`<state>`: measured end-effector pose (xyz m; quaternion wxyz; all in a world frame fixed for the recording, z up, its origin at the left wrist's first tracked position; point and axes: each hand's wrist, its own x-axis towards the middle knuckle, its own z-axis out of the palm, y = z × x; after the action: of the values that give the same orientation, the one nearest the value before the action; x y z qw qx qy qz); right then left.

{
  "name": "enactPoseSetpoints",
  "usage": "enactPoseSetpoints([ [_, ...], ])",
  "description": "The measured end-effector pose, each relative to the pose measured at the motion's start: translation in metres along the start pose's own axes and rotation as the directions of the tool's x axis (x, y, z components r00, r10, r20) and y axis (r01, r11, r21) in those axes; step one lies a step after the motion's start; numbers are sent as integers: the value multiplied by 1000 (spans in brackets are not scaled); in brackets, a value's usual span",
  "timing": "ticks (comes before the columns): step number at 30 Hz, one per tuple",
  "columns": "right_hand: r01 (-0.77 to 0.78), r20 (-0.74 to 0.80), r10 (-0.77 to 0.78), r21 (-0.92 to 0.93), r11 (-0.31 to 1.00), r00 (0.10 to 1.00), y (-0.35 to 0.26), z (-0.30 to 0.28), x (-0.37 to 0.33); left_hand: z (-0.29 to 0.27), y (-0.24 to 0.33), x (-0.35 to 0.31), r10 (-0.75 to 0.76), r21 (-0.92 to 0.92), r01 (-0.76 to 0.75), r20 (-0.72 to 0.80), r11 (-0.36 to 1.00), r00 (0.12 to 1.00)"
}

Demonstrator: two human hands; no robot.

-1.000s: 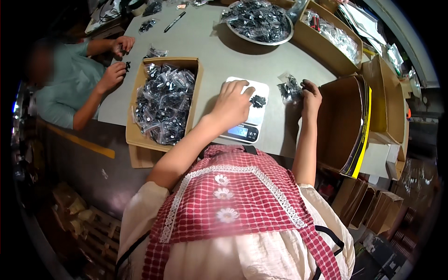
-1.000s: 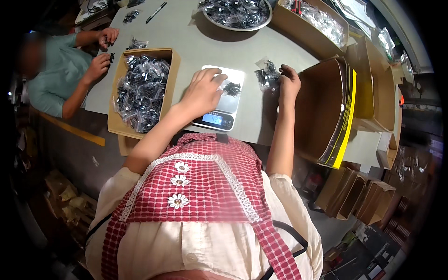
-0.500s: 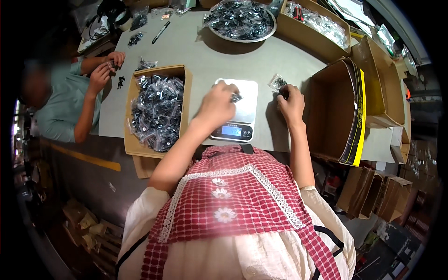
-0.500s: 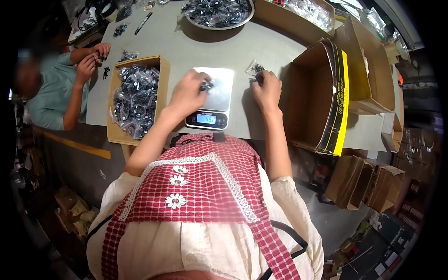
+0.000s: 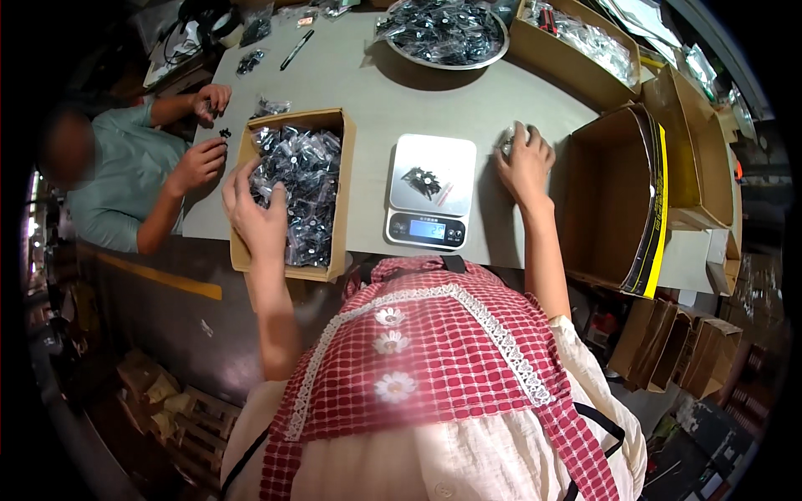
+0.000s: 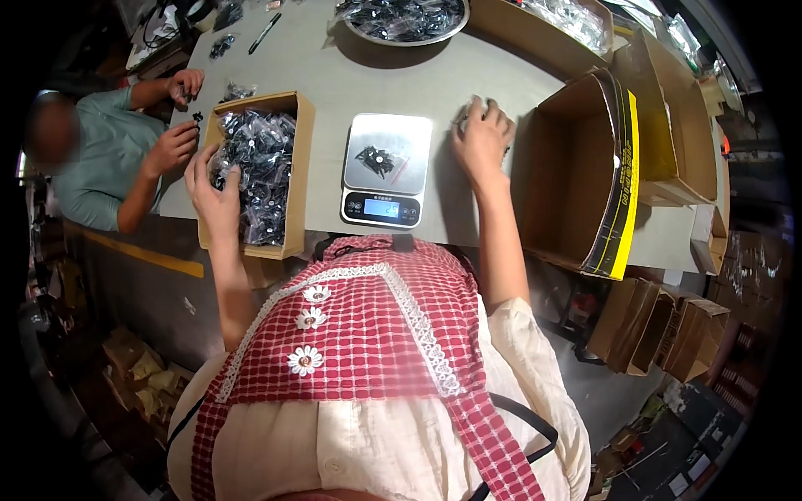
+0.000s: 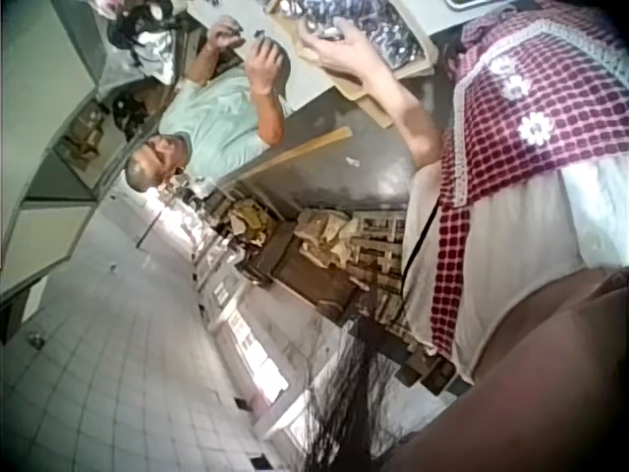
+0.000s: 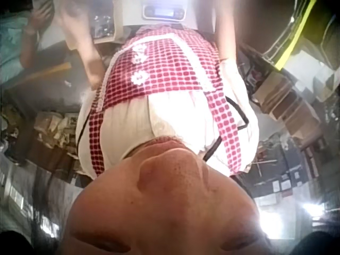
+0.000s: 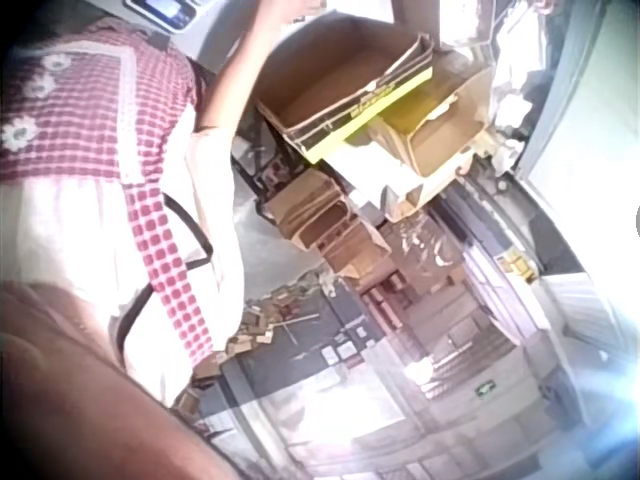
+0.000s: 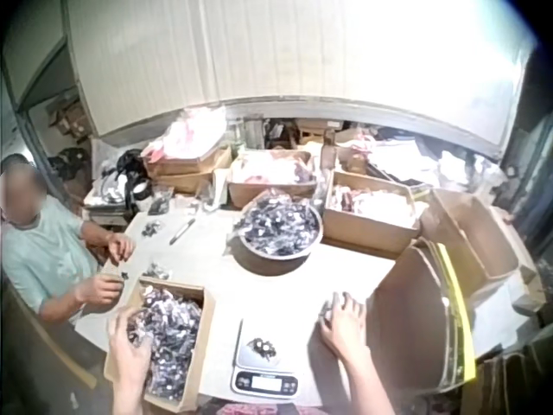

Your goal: The person repeatedly picks small black components from a box, places them on a digital scale, and transfers them into small plastic bags. A coworker sits across the table and handles similar parts. The person continues this cycle throughout the clip.

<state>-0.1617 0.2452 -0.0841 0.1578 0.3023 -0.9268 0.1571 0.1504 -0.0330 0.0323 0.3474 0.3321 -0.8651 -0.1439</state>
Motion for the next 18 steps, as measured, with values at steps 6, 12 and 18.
enactPoseSetpoints([
  [6,-87,234,43,182,980,971,31,-6,-10,33,55,0,230,-89,-228,14,970,973],
  [12,-413,241,384,780,470,891,37,-36,-17,81,93,-9,465,-285,-397,231,872,855],
  [18,-462,345,409,856,232,845,23,-72,-18,117,106,-17,540,-315,-439,450,841,711],
])
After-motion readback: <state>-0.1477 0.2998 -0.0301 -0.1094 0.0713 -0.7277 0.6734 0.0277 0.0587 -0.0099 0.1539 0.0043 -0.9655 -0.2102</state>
